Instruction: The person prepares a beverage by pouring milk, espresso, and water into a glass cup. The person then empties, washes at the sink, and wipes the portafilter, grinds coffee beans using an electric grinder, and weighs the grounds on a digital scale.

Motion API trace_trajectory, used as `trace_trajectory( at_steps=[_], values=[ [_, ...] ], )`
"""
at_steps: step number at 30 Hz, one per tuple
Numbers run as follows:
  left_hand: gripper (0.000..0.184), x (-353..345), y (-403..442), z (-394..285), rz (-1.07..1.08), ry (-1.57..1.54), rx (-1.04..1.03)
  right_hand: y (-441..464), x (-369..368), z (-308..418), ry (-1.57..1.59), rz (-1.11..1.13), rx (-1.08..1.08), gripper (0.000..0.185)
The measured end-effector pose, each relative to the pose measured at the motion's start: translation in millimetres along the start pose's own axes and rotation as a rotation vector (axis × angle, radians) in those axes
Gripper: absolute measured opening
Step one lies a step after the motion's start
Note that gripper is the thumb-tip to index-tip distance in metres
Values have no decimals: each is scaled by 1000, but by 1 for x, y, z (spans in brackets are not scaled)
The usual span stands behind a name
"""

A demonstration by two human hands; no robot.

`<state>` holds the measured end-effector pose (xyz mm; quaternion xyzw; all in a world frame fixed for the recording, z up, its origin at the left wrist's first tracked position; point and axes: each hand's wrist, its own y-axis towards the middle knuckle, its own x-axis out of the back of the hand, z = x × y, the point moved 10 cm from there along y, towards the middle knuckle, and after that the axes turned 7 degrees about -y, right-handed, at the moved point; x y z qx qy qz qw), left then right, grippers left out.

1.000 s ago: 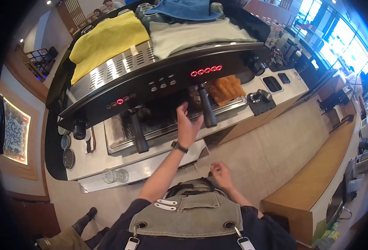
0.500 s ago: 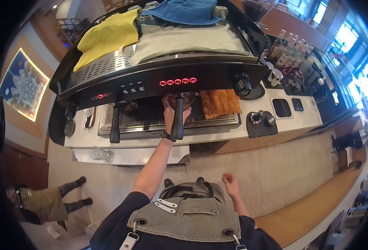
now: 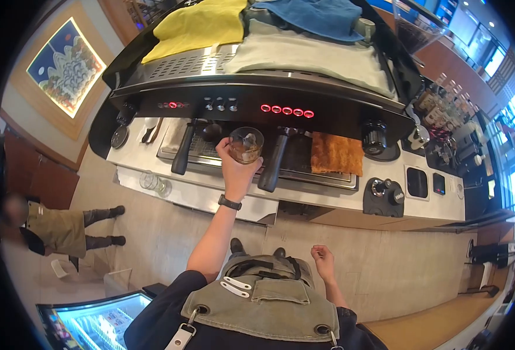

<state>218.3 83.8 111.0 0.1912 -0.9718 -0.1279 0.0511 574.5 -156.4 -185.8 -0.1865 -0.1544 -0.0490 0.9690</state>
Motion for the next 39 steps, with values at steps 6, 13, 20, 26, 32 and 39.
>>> trace_trajectory(
  at_steps=[6, 13, 20, 26, 32, 39],
  values=[
    [94, 47, -82, 19, -76, -145, -30, 3, -3, -3, -51, 61, -21, 19],
    [94, 85, -145, 87, -70, -91, 27, 12, -36, 5, -80, 173, -16, 21],
    [93, 174, -138, 115, -180, -17, 95, 14, -91, 15, -155, 269, -32, 21],
    [93, 256, -105, 144, -208, 52, 129, 6, -146, 18, -160, 319, -97, 28],
    [91, 333, -82, 170, -279, 51, 148, -9, -211, 23, -136, 303, -195, 29],
    [91, 365, -54, 185, -204, 45, 162, -27, -264, 34, -201, 283, -227, 34]
  ],
)
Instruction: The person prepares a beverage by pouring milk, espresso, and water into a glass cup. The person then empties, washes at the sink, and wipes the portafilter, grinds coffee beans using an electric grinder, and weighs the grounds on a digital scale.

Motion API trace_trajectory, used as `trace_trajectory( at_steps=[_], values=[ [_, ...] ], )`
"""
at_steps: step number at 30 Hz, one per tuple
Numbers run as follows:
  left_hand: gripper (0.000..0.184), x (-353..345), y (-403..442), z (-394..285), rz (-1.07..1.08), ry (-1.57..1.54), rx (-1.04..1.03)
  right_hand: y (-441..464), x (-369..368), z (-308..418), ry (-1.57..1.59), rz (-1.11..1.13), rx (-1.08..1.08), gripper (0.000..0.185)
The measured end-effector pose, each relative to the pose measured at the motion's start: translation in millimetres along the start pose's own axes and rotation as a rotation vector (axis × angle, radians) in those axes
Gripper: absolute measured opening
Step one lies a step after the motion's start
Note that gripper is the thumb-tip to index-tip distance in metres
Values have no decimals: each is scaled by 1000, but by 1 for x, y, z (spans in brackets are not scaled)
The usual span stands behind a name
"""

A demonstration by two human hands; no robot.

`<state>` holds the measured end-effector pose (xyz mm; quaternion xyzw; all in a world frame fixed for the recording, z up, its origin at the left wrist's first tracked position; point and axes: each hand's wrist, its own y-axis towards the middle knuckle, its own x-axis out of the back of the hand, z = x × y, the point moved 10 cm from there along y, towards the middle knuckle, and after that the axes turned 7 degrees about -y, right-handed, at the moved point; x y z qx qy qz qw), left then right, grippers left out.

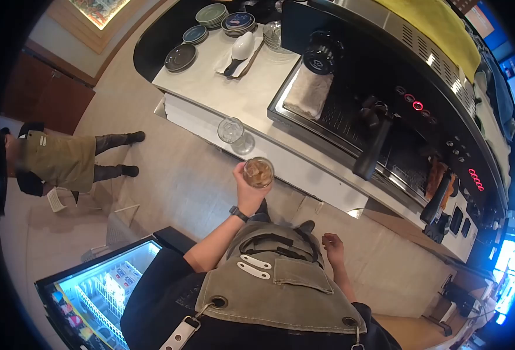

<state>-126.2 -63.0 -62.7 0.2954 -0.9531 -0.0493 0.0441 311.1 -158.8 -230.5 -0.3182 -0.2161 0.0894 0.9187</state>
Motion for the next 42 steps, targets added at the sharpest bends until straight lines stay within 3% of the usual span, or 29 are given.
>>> trace_trajectory(
  at_steps=[11, 21, 24, 30, 33, 36, 39, 40, 42],
  values=[
    [93, -11, 36, 44, 111, -83, 109, -13, -23, 19, 9, -102, -57, 29],
    [92, -42, 74, 66, 122, -77, -16, -22, -36, 18, 53, -127, -65, 26],
    [91, -45, 72, 69, 135, -150, 61, -27, -37, 15, 61, -133, -80, 26],
    [91, -46, 70, 64, 134, -90, -7, -24, -38, 20, 35, -99, -65, 26],
    [100, -47, 67, 73, 167, -133, 32, -19, -34, 22, 19, -68, -62, 27],
    [103, -33, 61, 63, 87, -16, -74, -6, -32, 19, -16, -13, -63, 28],
    [94, 13, 18, 71, 6, 13, 77, 21, -40, 19, -66, 114, -37, 28],
    [74, 37, -8, 81, -39, -25, 182, 32, -46, 18, -95, 179, -26, 27],
    [49, 93, -71, 87, -221, 170, 44, 55, -69, 15, -117, 373, 39, 26]
  ],
)
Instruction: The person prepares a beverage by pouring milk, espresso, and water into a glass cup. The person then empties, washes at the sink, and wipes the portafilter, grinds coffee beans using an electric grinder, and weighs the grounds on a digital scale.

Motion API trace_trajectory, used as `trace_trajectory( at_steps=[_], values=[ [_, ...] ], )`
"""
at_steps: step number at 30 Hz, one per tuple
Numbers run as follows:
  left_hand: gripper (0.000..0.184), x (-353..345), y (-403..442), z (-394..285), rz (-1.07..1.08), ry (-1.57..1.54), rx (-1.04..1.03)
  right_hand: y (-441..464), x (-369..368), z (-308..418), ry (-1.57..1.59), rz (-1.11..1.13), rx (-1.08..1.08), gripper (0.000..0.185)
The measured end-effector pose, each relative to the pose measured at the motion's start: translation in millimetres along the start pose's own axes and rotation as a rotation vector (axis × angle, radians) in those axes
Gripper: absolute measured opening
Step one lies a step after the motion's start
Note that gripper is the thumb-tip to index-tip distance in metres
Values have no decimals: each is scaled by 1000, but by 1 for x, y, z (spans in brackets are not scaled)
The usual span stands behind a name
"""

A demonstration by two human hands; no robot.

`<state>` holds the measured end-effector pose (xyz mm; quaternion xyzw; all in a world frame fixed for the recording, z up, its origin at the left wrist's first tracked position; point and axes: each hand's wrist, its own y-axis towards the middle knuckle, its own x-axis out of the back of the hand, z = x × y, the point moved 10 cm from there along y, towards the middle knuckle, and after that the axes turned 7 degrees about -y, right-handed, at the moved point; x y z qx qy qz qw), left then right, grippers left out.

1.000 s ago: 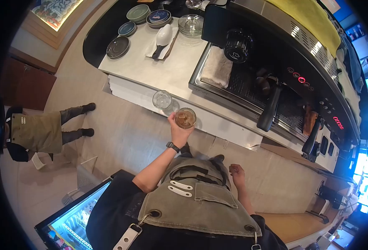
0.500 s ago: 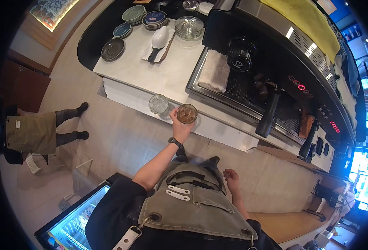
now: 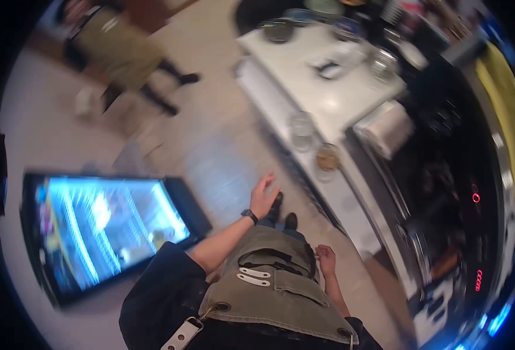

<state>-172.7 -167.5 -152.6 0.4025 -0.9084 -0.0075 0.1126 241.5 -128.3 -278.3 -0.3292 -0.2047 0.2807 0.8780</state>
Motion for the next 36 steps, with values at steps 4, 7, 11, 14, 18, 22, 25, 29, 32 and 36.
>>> trace_trajectory(
  at_steps=[4, 7, 11, 14, 18, 22, 25, 29, 32, 36],
  values=[
    [41, 144, -183, 105, -377, -354, 772, 79, -43, -38, -385, 348, 72, 20],
    [28, 251, -351, 158, -774, -495, 979, 123, -90, -27, -531, 571, 113, 20],
    [17, 411, -578, 142, -1788, -456, 480, 154, -177, 40, -572, 727, 163, 13],
    [22, 485, -614, 42, -1956, -370, 246, 157, -267, 90, -730, 831, 285, 22],
    [38, 570, -550, -39, -1669, -247, 156, 103, -389, 158, -757, 900, 455, 26],
    [48, 595, -521, -49, -1766, 178, 242, 21, -481, 178, -716, 976, 527, 26],
    [41, 563, -495, -86, -1853, 424, 170, -34, -519, 166, -687, 1040, 526, 26],
    [31, 553, -496, -87, -1919, 544, 88, -96, -550, 147, -706, 1124, 529, 27],
    [28, 557, -497, -97, -1877, 587, 107, -141, -565, 142, -765, 1172, 520, 27],
    [29, 560, -494, -101, -1811, 641, 49, -201, -592, 159, -771, 1272, 576, 26]
  ],
)
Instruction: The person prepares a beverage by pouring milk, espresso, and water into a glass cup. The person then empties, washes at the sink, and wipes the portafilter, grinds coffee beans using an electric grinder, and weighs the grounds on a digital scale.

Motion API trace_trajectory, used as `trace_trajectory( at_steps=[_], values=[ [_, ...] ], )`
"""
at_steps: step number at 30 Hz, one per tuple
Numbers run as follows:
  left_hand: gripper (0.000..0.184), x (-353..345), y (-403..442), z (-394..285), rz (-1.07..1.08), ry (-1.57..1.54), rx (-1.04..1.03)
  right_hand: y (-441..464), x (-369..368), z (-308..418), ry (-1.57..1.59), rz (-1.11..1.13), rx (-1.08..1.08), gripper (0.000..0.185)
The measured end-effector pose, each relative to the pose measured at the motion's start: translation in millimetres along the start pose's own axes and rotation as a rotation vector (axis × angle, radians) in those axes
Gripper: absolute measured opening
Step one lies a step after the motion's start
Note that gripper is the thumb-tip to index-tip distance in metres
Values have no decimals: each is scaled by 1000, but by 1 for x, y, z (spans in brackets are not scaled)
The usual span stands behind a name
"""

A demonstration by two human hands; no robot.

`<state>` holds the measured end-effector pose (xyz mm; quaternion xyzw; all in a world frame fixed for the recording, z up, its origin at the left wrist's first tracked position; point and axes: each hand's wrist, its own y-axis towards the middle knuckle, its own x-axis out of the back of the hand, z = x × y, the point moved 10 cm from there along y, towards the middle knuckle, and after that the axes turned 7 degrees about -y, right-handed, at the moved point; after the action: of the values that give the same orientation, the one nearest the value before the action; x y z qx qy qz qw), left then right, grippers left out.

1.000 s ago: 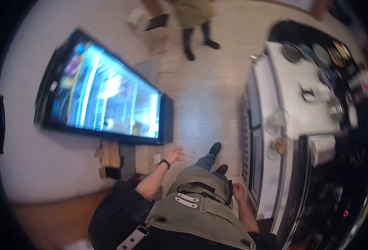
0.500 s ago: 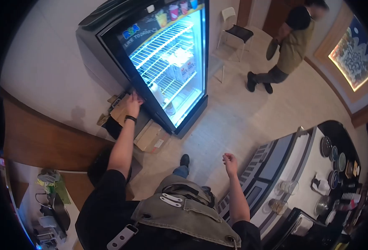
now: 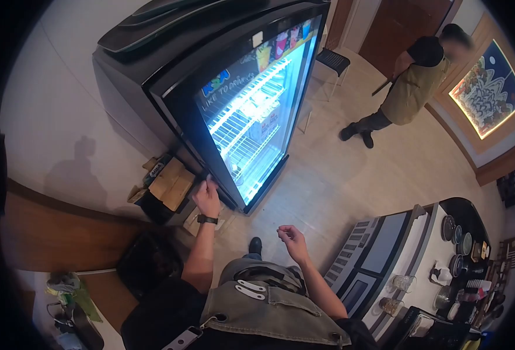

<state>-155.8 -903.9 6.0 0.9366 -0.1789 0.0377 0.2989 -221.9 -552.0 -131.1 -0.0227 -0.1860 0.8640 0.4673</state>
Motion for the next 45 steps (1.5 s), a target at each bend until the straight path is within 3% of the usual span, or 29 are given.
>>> trace_trajectory(
  at_steps=[3, 5, 8, 9, 11, 13, 15, 17, 19, 20, 23, 24, 25, 28, 31, 33, 35, 36, 37, 39, 41, 42, 43, 44, 45],
  values=[
    [33, -21, -19, 18, 175, 49, 231, 4, -10, 39, -40, 40, 72, 28],
    [33, -43, -41, -8, 342, 68, 68, 4, -8, 68, -65, 49, 108, 32],
    [37, -109, -82, -4, 702, -355, 575, -4, 12, 107, -202, -50, 178, 43],
    [41, -139, -81, -7, 802, -429, 696, -6, 25, 84, -282, -55, 72, 55],
    [35, -199, -57, 6, 851, -320, 483, -15, 47, 115, -360, -165, 203, 63],
    [28, -250, -24, 33, 640, -272, 366, -26, 75, 123, -300, -273, 201, 69],
    [41, -278, 16, 49, 313, 28, 95, -27, 109, 116, -256, -370, 187, 72],
    [58, -317, 35, 106, 331, 362, 255, -28, 152, 98, -233, -446, 148, 74],
    [64, -344, 44, 135, 586, 500, 439, -23, 192, 89, -186, -459, 122, 68],
    [60, -358, 47, 157, 475, 651, 269, -20, 215, 83, -178, -460, 117, 66],
    [57, -364, 62, 163, 364, 737, 138, -8, 255, 98, 12, -472, 87, 56],
    [66, -377, 52, 184, 642, 527, 439, 0, 273, 94, -26, -448, 126, 58],
    [69, -369, 58, 157, 645, 642, 440, 8, 284, 98, -66, -421, 162, 60],
    [67, -366, 59, 149, 326, 604, 176, 24, 316, 114, -52, -459, 98, 56],
    [66, -378, 53, 179, 495, 463, 338, 44, 359, 95, -185, -444, 113, 52],
    [54, -370, 51, 161, 434, 419, 120, 54, 375, 95, -126, -406, 131, 47],
    [54, -346, 45, 135, 430, 286, 311, 64, 395, 94, -189, -397, 154, 46],
    [62, -331, 35, 118, 348, 178, 86, 66, 399, 98, -214, -395, 147, 48],
    [62, -316, 24, 94, 362, 98, 142, 66, 401, 105, -236, -399, 140, 49],
    [54, -282, -5, 63, 381, 61, 41, 65, 401, 108, -263, -391, 133, 54],
    [46, -240, -38, 40, 389, 41, 53, 60, 395, 97, -273, -380, 131, 59],
    [45, -220, -51, 26, 398, 54, 69, 54, 383, 108, -340, -381, 279, 68],
    [48, -200, -69, 22, 408, 19, 115, 46, 363, 115, -330, -338, 166, 71],
    [52, -181, -86, 26, 445, -110, 181, 39, 352, 104, -507, -368, 307, 75],
    [57, -163, -112, 45, 431, -332, 354, 34, 328, 98, -409, -303, 160, 75]
  ],
)
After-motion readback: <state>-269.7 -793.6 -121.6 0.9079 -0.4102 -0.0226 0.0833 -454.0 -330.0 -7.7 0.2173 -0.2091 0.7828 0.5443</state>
